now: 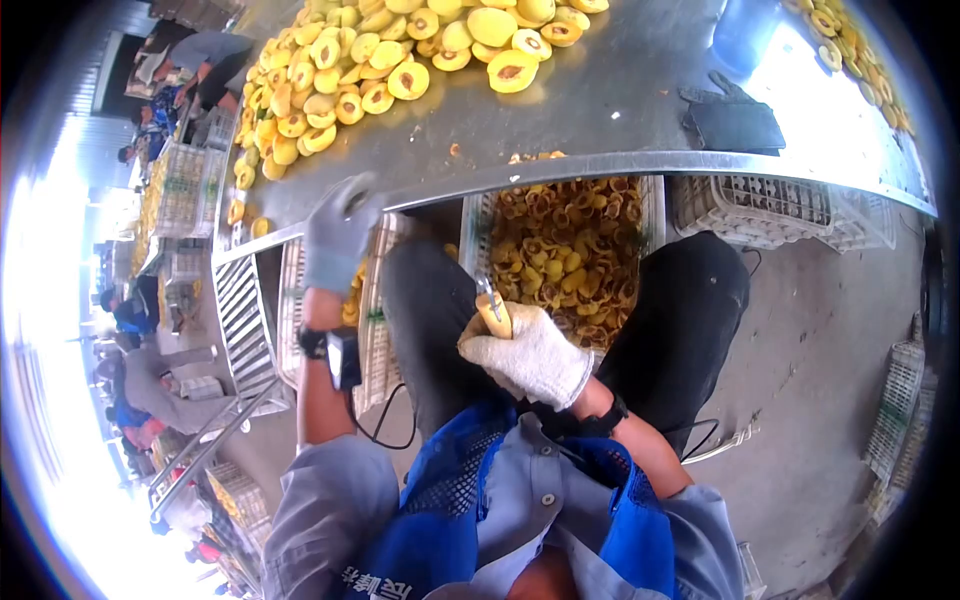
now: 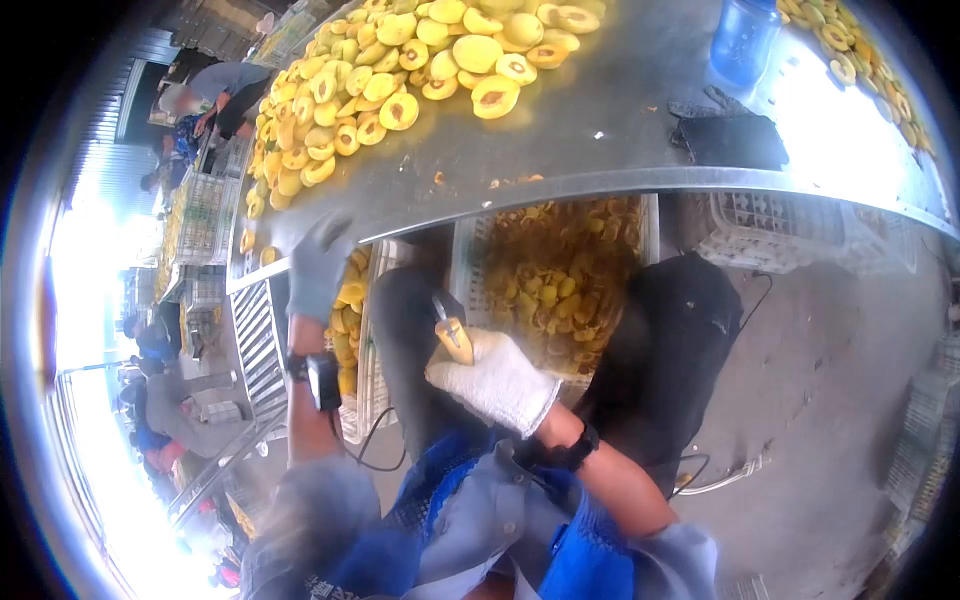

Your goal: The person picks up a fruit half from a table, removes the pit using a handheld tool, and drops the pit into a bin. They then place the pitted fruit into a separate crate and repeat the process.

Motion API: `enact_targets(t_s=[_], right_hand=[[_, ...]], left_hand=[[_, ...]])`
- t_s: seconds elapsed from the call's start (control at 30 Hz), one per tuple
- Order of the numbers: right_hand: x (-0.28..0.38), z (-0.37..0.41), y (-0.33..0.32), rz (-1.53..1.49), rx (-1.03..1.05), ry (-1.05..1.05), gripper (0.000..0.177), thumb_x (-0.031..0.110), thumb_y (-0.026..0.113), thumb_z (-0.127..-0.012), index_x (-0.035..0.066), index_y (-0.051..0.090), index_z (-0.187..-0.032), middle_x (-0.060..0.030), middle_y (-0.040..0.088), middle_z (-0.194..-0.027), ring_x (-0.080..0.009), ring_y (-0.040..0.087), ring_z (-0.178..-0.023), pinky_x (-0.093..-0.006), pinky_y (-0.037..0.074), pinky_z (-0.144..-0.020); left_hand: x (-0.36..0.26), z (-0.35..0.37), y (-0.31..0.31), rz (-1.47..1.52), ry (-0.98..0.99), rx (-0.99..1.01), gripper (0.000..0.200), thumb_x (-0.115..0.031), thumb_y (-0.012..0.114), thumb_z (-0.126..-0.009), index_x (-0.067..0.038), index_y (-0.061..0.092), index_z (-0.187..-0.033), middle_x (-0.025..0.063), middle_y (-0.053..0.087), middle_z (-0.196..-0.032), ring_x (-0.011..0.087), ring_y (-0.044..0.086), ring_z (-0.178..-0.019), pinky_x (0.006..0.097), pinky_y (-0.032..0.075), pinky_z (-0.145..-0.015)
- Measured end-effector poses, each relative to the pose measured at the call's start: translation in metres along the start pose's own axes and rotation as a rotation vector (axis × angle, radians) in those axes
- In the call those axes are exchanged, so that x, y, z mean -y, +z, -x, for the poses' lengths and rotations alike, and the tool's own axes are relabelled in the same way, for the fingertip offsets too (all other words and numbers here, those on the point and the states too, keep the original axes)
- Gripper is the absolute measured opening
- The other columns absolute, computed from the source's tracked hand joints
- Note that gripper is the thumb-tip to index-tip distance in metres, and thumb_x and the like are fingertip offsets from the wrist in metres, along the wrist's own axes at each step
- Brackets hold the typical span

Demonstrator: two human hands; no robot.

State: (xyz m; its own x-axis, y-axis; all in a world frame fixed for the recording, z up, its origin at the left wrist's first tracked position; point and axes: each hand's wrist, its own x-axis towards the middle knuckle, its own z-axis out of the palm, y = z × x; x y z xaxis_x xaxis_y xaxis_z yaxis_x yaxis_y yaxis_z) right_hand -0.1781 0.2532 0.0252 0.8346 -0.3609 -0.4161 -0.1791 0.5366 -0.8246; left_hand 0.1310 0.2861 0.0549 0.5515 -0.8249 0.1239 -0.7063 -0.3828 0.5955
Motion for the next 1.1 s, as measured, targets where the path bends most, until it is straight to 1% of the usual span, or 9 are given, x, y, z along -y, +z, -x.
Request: enact_targets(t_s=[0.1, 0.27, 0.4, 0.5, 0.63, 0.73, 1.0, 1.03, 1.1], right_hand=[[-0.008, -0.006, 0.002, -0.033, -0.104, -0.150, 0.012, 0.016, 0.076, -0.090, 0.005, 0.073, -0.092, 0.0012, 0.059, -0.063, -0.0070, 0.053, -0.049, -0.0246, 0.042, -0.046], [0.002, -0.007, -0.006, -0.083, -0.130, -0.102, 0.009, 0.013, 0.074, -0.093, 0.005, 0.071, -0.095, 0.0013, 0.059, -0.065, -0.0073, 0.053, -0.049, -0.0244, 0.042, -0.046], [0.006, -0.008, -0.009, -0.154, -0.157, -0.100, 0.010, 0.015, 0.074, -0.094, 0.006, 0.069, -0.095, 0.0018, 0.060, -0.066, -0.0067, 0.054, -0.050, -0.0239, 0.042, -0.047], [0.002, -0.011, -0.010, -0.148, -0.178, -0.107, 0.011, 0.015, 0.075, -0.093, 0.007, 0.069, -0.095, 0.0021, 0.060, -0.067, -0.0064, 0.055, -0.052, -0.0240, 0.043, -0.048], [0.009, -0.010, -0.014, -0.044, -0.181, -0.040, 0.021, 0.019, 0.075, -0.092, 0.003, 0.070, -0.105, -0.0106, 0.072, -0.087, -0.0199, 0.068, -0.079, -0.0355, 0.055, -0.075], [0.005, -0.011, -0.015, 0.003, -0.237, -0.097, 0.022, 0.019, 0.075, -0.091, 0.003, 0.069, -0.105, -0.0132, 0.072, -0.088, -0.0237, 0.070, -0.081, -0.0371, 0.055, -0.076], [-0.001, -0.012, -0.016, 0.123, -0.459, -0.250, 0.024, 0.020, 0.071, -0.090, 0.000, 0.068, -0.103, -0.0213, 0.072, -0.092, -0.0346, 0.073, -0.085, -0.0401, 0.056, -0.076], [-0.003, -0.014, -0.013, 0.163, -0.548, -0.313, 0.017, 0.014, 0.072, -0.087, 0.002, 0.073, -0.098, -0.0106, 0.073, -0.081, -0.0176, 0.070, -0.073, -0.0344, 0.056, -0.069], [-0.008, -0.016, -0.013, 0.213, -0.567, -0.295, 0.018, 0.015, 0.072, -0.087, 0.002, 0.072, -0.099, -0.0113, 0.073, -0.082, -0.0191, 0.071, -0.074, -0.0353, 0.056, -0.070]], left_hand=[[-0.029, -0.054, 0.058, 0.124, 0.042, 0.115, 0.047, -0.030, 0.076, -0.092, -0.006, 0.070, -0.132, 0.0151, 0.069, -0.137, 0.0235, 0.069, -0.122, 0.0331, 0.051, -0.104], [-0.082, -0.138, 0.131, -0.165, 0.300, 0.059, 0.060, -0.030, 0.073, -0.091, -0.007, 0.058, -0.145, 0.0195, 0.065, -0.140, 0.0343, 0.063, -0.128, 0.0395, 0.049, -0.108], [-0.092, -0.183, 0.167, -0.264, 0.269, 0.132, 0.072, -0.037, 0.079, -0.085, -0.006, 0.055, -0.146, 0.0225, 0.066, -0.137, 0.0377, 0.063, -0.125, 0.0423, 0.050, -0.106], [-0.092, -0.193, 0.180, -0.272, 0.179, 0.213, 0.073, -0.041, 0.081, -0.082, -0.008, 0.058, -0.143, 0.0170, 0.073, -0.123, 0.0277, 0.072, -0.110, 0.0381, 0.055, -0.096], [-0.100, -0.187, 0.173, 0.183, -0.163, 0.470, 0.064, -0.025, 0.086, -0.083, 0.001, 0.060, -0.135, 0.0092, 0.076, -0.103, 0.0158, 0.075, -0.081, 0.0293, 0.060, -0.064], [-0.117, -0.153, 0.161, 0.218, -0.197, 0.366, 0.052, -0.022, 0.086, -0.086, 0.004, 0.065, -0.125, 0.0142, 0.075, -0.108, 0.0155, 0.074, -0.072, 0.0284, 0.060, -0.061], [-0.136, -0.012, 0.091, 0.396, -0.004, 0.241, 0.054, -0.008, 0.077, -0.089, -0.004, 0.062, -0.141, 0.0048, 0.073, -0.108, 0.0073, 0.066, -0.075, 0.0218, 0.055, -0.063], [-0.133, 0.003, 0.086, 0.405, 0.006, 0.245, 0.054, -0.007, 0.076, -0.089, -0.003, 0.062, -0.141, 0.0057, 0.072, -0.113, 0.0078, 0.066, -0.084, 0.0219, 0.056, -0.070], [-0.127, 0.031, 0.079, 0.395, 0.041, 0.231, 0.055, -0.006, 0.076, -0.089, -0.001, 0.061, -0.141, 0.0072, 0.072, -0.119, 0.0089, 0.066, -0.097, 0.0233, 0.056, -0.082]])
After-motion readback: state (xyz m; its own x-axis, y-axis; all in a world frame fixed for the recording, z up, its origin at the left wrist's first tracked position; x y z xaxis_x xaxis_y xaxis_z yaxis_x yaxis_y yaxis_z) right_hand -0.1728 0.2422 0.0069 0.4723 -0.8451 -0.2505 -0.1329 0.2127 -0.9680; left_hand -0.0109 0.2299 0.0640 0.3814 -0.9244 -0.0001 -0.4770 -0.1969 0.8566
